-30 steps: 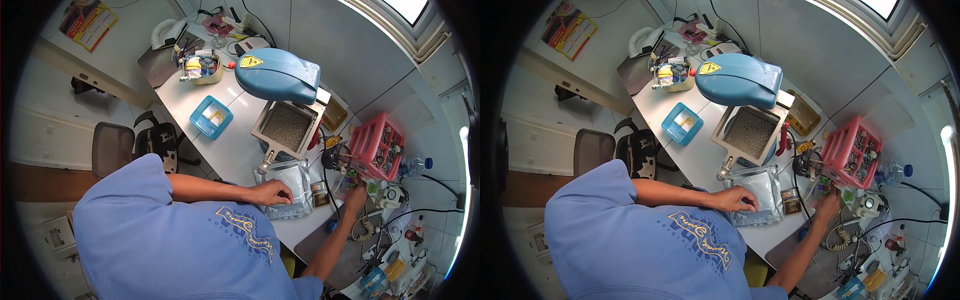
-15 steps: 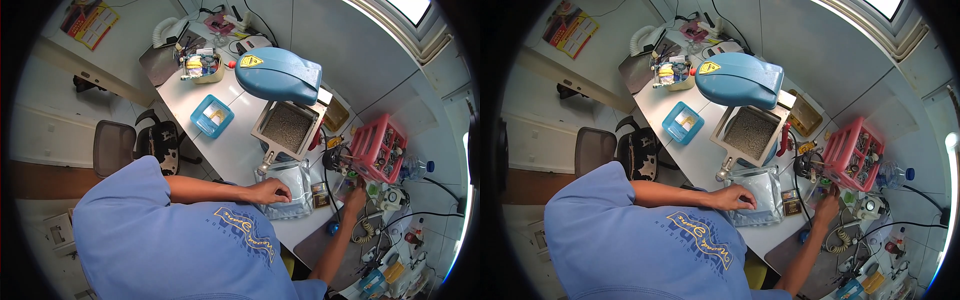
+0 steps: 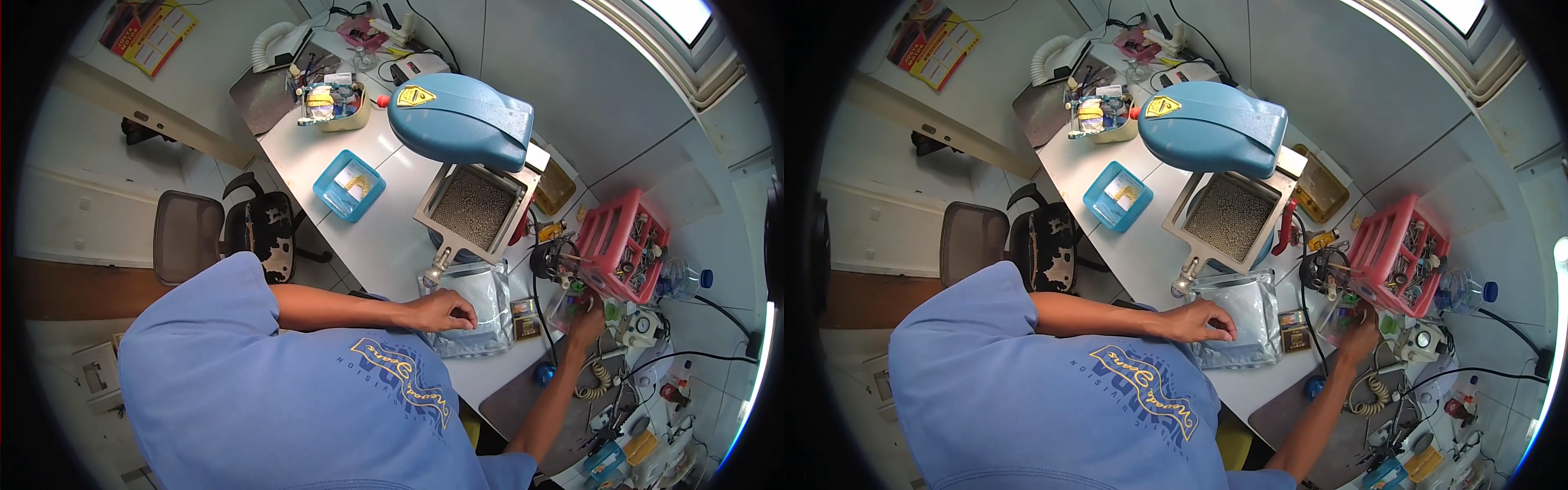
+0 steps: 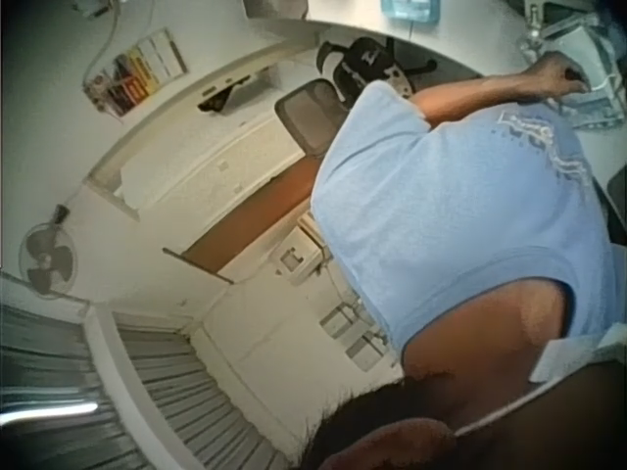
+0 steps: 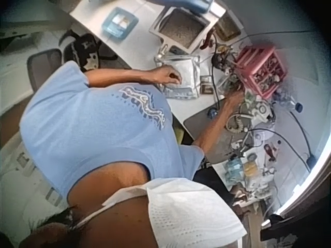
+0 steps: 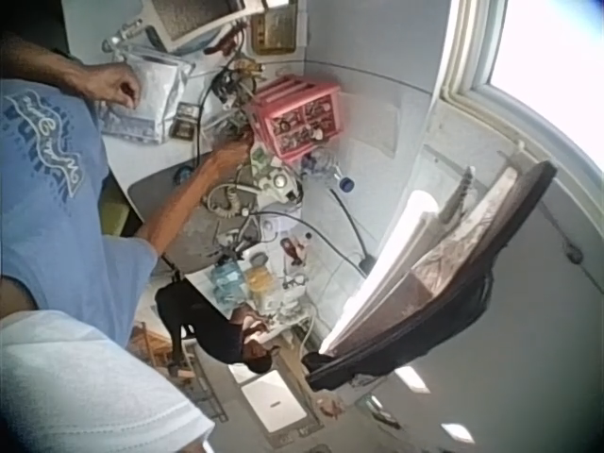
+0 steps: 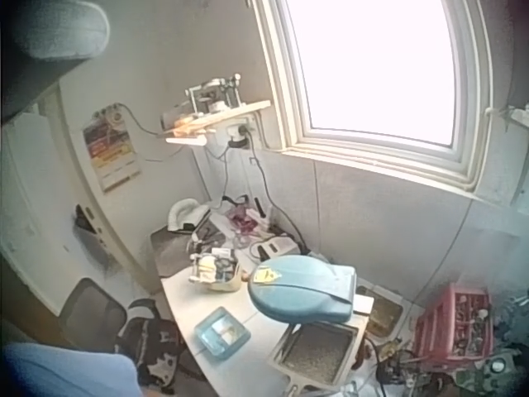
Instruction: Fabricating and refining dental crowns or bridges at a laboratory bench using a micro-motor handpiece.
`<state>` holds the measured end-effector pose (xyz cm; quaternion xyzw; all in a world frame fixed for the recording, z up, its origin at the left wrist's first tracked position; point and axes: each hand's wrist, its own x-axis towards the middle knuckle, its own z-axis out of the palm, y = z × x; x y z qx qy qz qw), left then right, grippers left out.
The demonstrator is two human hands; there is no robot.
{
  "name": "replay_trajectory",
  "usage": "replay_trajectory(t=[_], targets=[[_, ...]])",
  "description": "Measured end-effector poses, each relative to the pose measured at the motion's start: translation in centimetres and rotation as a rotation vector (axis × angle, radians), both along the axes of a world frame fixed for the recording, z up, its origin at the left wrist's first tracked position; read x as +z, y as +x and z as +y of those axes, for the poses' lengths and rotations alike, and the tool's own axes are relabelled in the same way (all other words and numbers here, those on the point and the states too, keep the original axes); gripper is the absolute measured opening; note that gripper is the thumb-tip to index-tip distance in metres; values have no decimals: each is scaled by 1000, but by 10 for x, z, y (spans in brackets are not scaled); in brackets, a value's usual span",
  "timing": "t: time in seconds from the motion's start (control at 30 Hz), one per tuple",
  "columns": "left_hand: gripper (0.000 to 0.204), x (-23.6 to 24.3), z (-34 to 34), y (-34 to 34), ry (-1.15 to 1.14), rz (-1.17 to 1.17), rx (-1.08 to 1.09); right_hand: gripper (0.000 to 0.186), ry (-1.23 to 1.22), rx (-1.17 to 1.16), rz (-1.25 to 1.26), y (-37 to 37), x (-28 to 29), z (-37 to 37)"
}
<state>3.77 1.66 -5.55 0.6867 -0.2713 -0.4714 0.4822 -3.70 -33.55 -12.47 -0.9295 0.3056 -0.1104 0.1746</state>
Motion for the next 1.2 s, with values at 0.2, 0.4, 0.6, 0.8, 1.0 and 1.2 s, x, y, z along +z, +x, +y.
replay_trajectory(t=[0.2, 0.4, 0.6, 0.8, 1.0, 1.2], targets=[[19, 2, -1, 2, -25, 0, 5, 18, -209, 80, -79, 3, -12, 1], [20, 0, 1, 4, -14, -3, -2, 22, -105, 2, 151, 7, -6, -8], [20, -3, -2, -1, -24, 6, -21, 21, -153, 86, 174, 12, 6, -8], [20, -3, 0, -1, -21, -6, -28, 26, -232, -105, 151, 19, -1, 3], [20, 2, -9, -6, -49, -3, -54, 33, -306, -236, 146, 23, -24, 1], [19, 12, -26, -14, -104, -14, -109, 26, -51, -158, -154, 9, -1, 15]])
